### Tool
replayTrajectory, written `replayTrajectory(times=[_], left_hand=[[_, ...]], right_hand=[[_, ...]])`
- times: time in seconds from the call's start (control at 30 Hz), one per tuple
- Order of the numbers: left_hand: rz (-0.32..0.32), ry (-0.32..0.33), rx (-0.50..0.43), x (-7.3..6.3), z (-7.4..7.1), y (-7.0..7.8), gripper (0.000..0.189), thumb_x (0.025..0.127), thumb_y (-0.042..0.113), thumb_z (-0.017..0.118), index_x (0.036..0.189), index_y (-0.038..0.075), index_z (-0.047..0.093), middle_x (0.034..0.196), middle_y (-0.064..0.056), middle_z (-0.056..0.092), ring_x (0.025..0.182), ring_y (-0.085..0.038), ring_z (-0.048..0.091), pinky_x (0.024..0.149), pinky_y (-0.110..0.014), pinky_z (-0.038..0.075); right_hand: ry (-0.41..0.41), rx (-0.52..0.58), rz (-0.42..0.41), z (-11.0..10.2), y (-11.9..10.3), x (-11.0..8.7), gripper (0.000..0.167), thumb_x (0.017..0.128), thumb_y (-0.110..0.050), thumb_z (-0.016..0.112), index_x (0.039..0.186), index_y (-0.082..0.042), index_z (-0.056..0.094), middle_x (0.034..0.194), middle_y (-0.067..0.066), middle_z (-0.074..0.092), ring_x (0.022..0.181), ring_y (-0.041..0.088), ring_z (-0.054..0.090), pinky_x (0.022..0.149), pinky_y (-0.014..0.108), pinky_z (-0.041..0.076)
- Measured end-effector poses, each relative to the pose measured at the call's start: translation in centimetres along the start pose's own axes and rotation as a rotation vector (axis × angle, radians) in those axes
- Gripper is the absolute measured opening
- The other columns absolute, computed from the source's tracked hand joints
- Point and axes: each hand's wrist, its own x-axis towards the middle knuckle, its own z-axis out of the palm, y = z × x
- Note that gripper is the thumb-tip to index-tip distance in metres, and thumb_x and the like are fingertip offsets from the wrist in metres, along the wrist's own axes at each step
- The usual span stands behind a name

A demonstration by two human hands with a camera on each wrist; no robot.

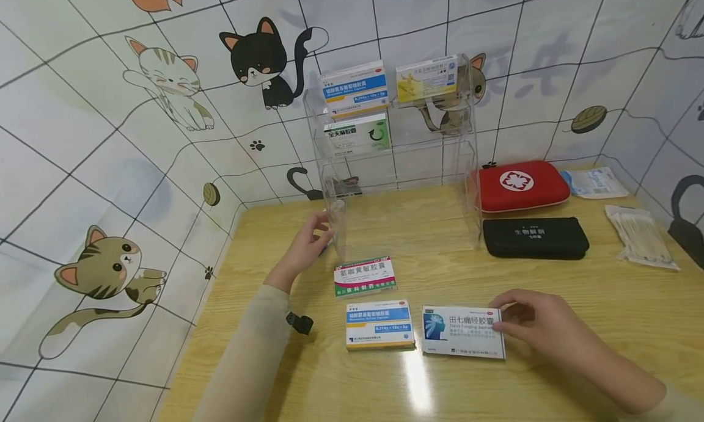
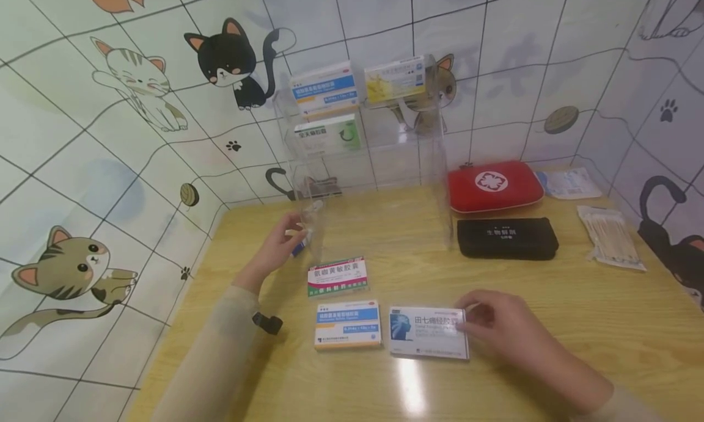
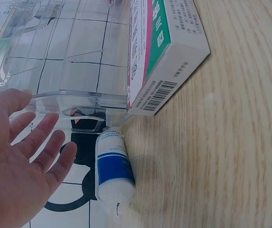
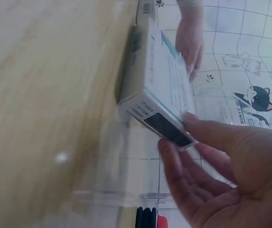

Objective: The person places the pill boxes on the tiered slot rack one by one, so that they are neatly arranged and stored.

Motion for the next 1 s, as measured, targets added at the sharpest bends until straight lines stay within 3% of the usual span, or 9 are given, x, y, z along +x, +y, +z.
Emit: replayTrajectory(times=[0.1, 0.23, 0.43, 0.67, 0.83, 1.0], left_hand=[[0.013, 0.007, -0.008, 0.0, 0.0, 0.0, 0.045, 0.108, 0.019, 0.055, 0.149, 0.004, 0.043, 0.150, -0.018, 0.050, 0.129, -0.035, 0.051, 0.103, -0.051, 0.047], [0.024, 0.009, -0.008, -0.1, 0.1, -0.1, 0.045, 0.108, 0.019, 0.055, 0.149, 0.005, 0.043, 0.149, -0.016, 0.051, 0.128, -0.035, 0.052, 0.102, -0.049, 0.048], [0.016, 0.009, 0.010, 0.0, 0.0, -0.2, 0.046, 0.109, 0.021, 0.054, 0.150, 0.005, 0.042, 0.148, -0.013, 0.051, 0.129, -0.034, 0.051, 0.105, -0.053, 0.048], [0.031, 0.004, -0.014, 0.1, 0.2, 0.0, 0.045, 0.108, 0.017, 0.055, 0.149, 0.001, 0.043, 0.148, -0.017, 0.051, 0.127, -0.034, 0.052, 0.102, -0.050, 0.049], [0.033, 0.002, -0.014, 0.0, 0.2, 0.0, 0.045, 0.108, 0.017, 0.056, 0.148, 0.002, 0.043, 0.148, -0.018, 0.051, 0.126, -0.034, 0.052, 0.100, -0.047, 0.050], [0.020, 0.012, -0.001, 0.0, 0.0, 0.2, 0.046, 0.108, 0.017, 0.055, 0.149, 0.001, 0.043, 0.147, -0.017, 0.051, 0.128, -0.036, 0.052, 0.102, -0.051, 0.050]], right_hand=[[0.099, 0.010, -0.061, -0.5, -0.3, 0.0, 0.024, 0.084, -0.024, 0.087, 0.105, -0.029, 0.075, 0.104, -0.009, 0.076, 0.086, 0.001, 0.068, 0.076, 0.018, 0.058], [0.241, 0.003, -0.167, -1.5, -0.6, 0.8, 0.023, 0.085, -0.020, 0.086, 0.104, -0.029, 0.076, 0.107, -0.006, 0.076, 0.087, -0.003, 0.068, 0.080, 0.015, 0.057], [0.464, -0.013, -0.318, -4.3, -2.0, 4.3, 0.029, 0.080, -0.009, 0.089, 0.104, -0.022, 0.078, 0.108, -0.001, 0.076, 0.085, -0.011, 0.065, 0.073, 0.003, 0.050], [0.608, 0.012, -0.395, -8.3, -5.2, 8.5, 0.027, 0.084, -0.010, 0.086, 0.109, -0.016, 0.079, 0.112, 0.002, 0.076, 0.085, -0.021, 0.059, 0.073, -0.001, 0.045], [0.662, -0.003, -0.383, -11.4, -8.0, 11.1, 0.021, 0.091, -0.018, 0.081, 0.112, -0.013, 0.079, 0.120, 0.001, 0.075, 0.091, -0.019, 0.058, 0.074, 0.000, 0.045], [0.693, 0.072, -0.306, -14.6, -10.8, 13.9, 0.028, 0.095, -0.027, 0.076, 0.122, -0.019, 0.077, 0.128, -0.002, 0.072, 0.102, -0.002, 0.066, 0.089, 0.009, 0.051]])
